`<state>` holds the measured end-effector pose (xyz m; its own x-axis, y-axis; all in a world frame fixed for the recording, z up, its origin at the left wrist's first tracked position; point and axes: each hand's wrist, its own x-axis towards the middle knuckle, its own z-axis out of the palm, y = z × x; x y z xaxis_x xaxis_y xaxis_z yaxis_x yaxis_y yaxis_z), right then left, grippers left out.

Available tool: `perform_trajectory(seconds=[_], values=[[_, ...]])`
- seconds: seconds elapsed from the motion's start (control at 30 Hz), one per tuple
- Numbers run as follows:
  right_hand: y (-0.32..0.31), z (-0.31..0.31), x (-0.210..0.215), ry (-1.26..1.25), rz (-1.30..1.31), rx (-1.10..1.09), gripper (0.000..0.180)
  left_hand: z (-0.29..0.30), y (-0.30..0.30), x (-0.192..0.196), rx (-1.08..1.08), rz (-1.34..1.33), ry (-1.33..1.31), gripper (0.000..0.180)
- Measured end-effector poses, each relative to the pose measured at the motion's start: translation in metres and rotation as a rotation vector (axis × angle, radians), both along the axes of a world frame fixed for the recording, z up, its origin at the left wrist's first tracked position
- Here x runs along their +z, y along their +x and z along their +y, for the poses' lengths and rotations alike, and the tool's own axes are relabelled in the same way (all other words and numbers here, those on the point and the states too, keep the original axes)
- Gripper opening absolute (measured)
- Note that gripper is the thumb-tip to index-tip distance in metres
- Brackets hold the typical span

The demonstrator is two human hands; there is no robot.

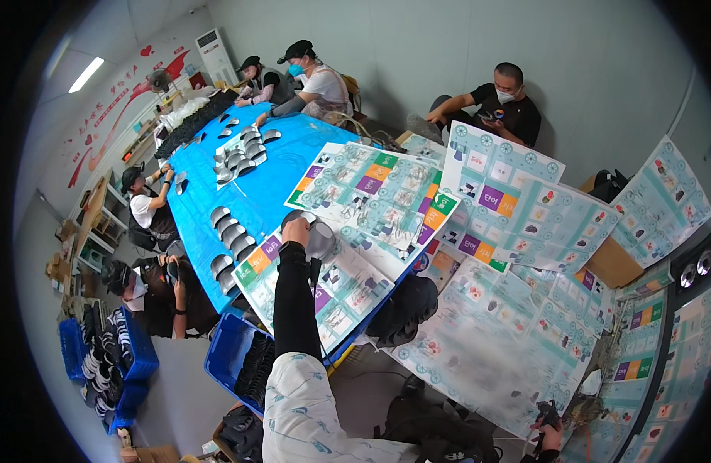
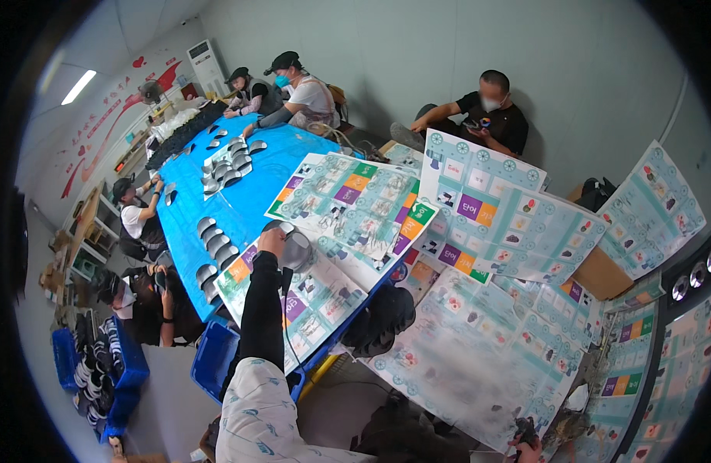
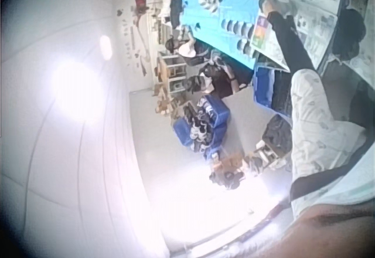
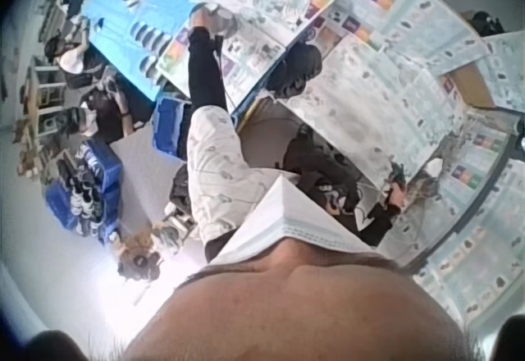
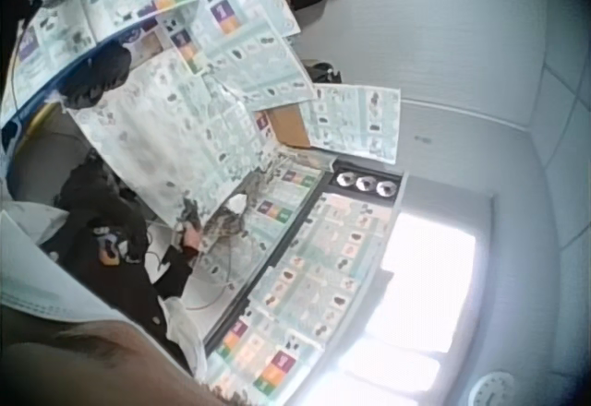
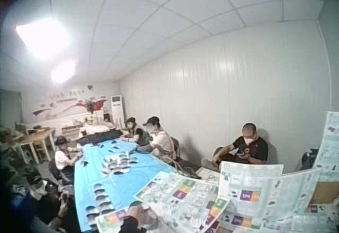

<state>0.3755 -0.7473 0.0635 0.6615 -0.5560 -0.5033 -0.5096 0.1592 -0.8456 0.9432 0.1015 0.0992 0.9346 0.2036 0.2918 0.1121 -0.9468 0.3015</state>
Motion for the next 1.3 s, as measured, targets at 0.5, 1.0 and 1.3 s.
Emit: perform_trajectory(seconds=[0.5, 1.0, 1.3], values=[[0.042, 0.060, 0.077, -0.222, 0.186, -0.093, 0.040, -0.144, -0.038, 0.017, -0.311, -0.316, -0.201, 0.033], [-0.009, 0.070, 0.075, -0.129, 0.094, -0.073, 0.041, -0.406, -0.125, -0.087, -0.349, 0.078, 0.039, 0.062], [-0.018, 0.069, 0.092, -0.118, 0.076, -0.131, 0.034, -0.425, -0.076, -0.105, -0.448, 0.250, 0.154, 0.021]])
